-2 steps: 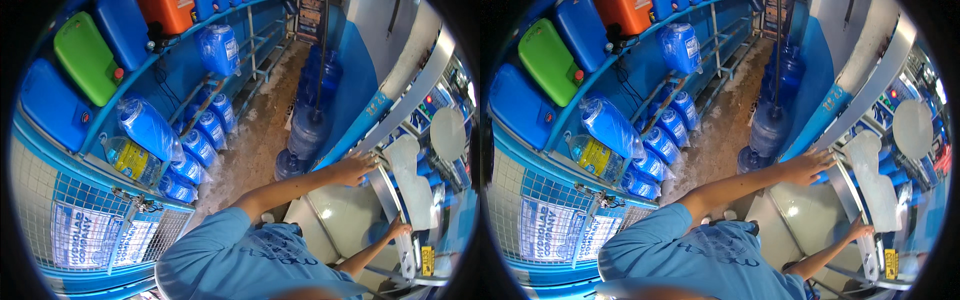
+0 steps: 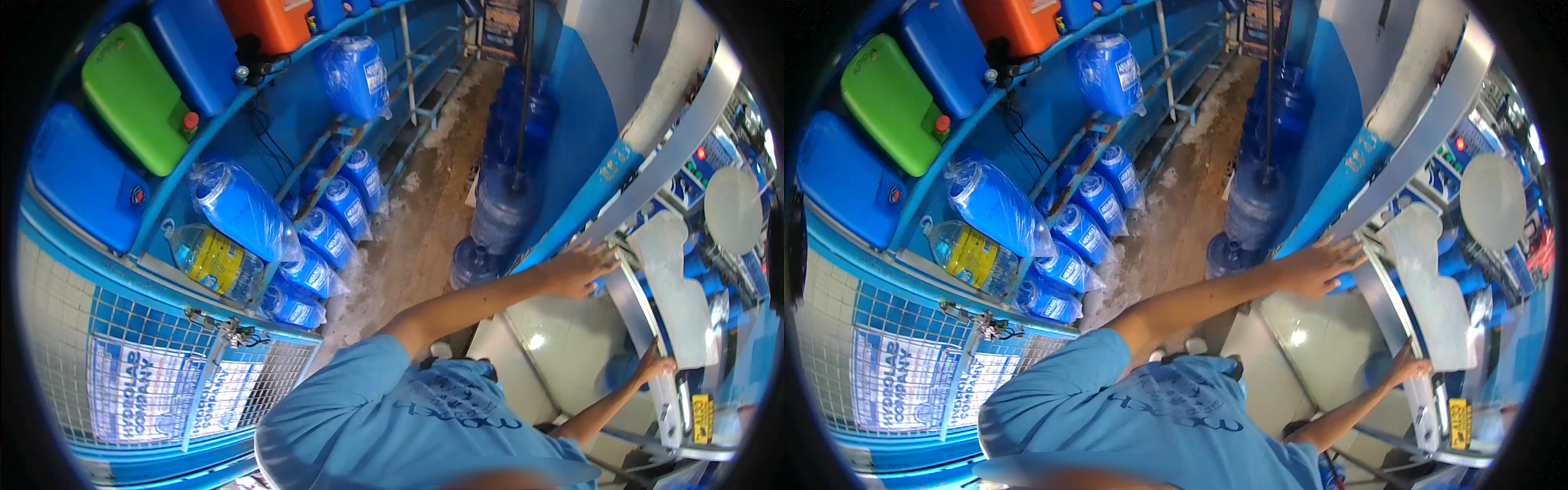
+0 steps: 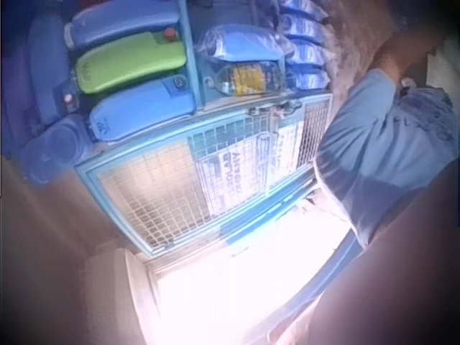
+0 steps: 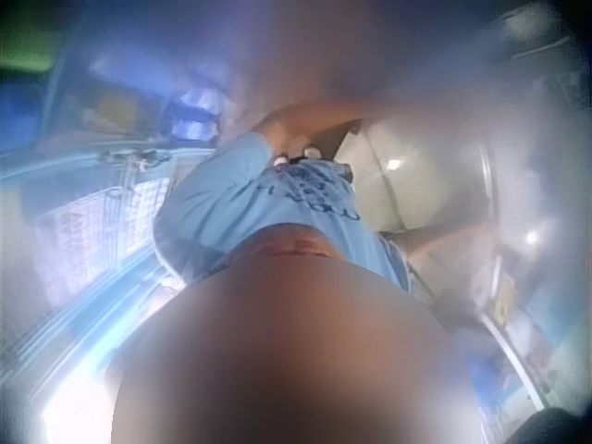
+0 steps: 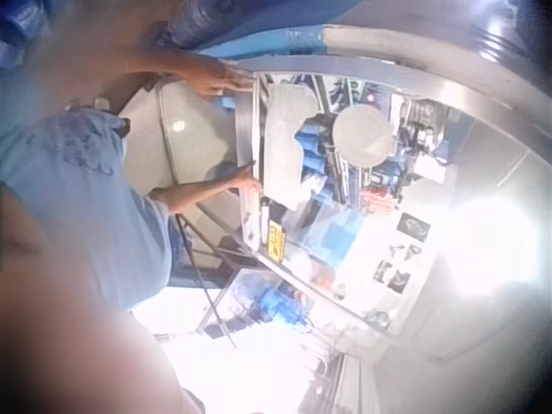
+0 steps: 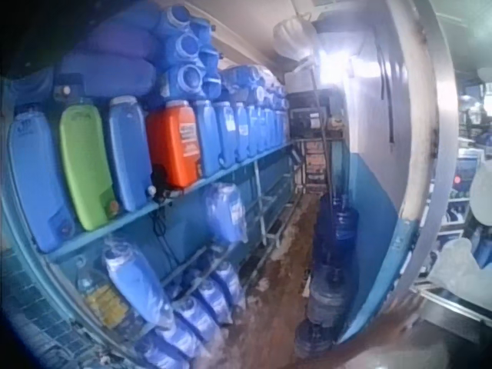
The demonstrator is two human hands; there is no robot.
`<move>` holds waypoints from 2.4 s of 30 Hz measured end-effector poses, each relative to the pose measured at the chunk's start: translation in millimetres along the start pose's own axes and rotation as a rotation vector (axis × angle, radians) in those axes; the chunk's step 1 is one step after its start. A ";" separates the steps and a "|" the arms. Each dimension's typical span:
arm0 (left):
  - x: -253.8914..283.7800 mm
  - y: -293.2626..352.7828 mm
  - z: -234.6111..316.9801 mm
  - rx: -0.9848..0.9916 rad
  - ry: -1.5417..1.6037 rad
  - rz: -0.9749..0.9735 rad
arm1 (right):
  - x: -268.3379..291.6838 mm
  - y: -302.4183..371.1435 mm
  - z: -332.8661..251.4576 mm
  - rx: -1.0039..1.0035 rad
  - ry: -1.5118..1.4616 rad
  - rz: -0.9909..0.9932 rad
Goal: The person sweeps the floor of a water bottling facility using a broom. They move around large water jugs and a metal rack, sweeping debris toward the doorway and then using a dustpan to collect it.
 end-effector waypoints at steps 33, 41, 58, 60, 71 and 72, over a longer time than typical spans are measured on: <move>-49.8 74.8 10.4 0.152 0.754 -0.441 | 162.1 15.5 150.3 0.005 0.005 -0.058; -65.3 -51.2 39.9 -0.134 0.555 -0.222 | 142.3 14.5 213.6 -0.262 -0.192 -0.390; -192.0 -115.6 122.9 -0.522 0.750 -0.304 | 317.0 430.0 115.4 -1.534 -0.899 -0.291; -201.9 -117.3 141.0 -0.515 0.848 -0.303 | 329.3 431.3 144.0 -1.634 -0.859 -0.250; -297.4 -165.4 284.2 -1.207 0.452 -0.365 | 115.5 272.4 324.5 -1.511 -1.082 -0.131; -308.3 -181.6 291.2 -1.237 0.310 -0.404 | 88.9 258.3 348.6 -1.561 -1.071 -0.098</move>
Point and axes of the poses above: each hand's wrist, its own y-axis away from the middle knuckle, its own x-axis out of the back of the hand, z = x × y, the point moved 2 cm from there along -y, towards the middle knuckle, and after that the axes turned 5 degrees about z, right-handed, at the moved point
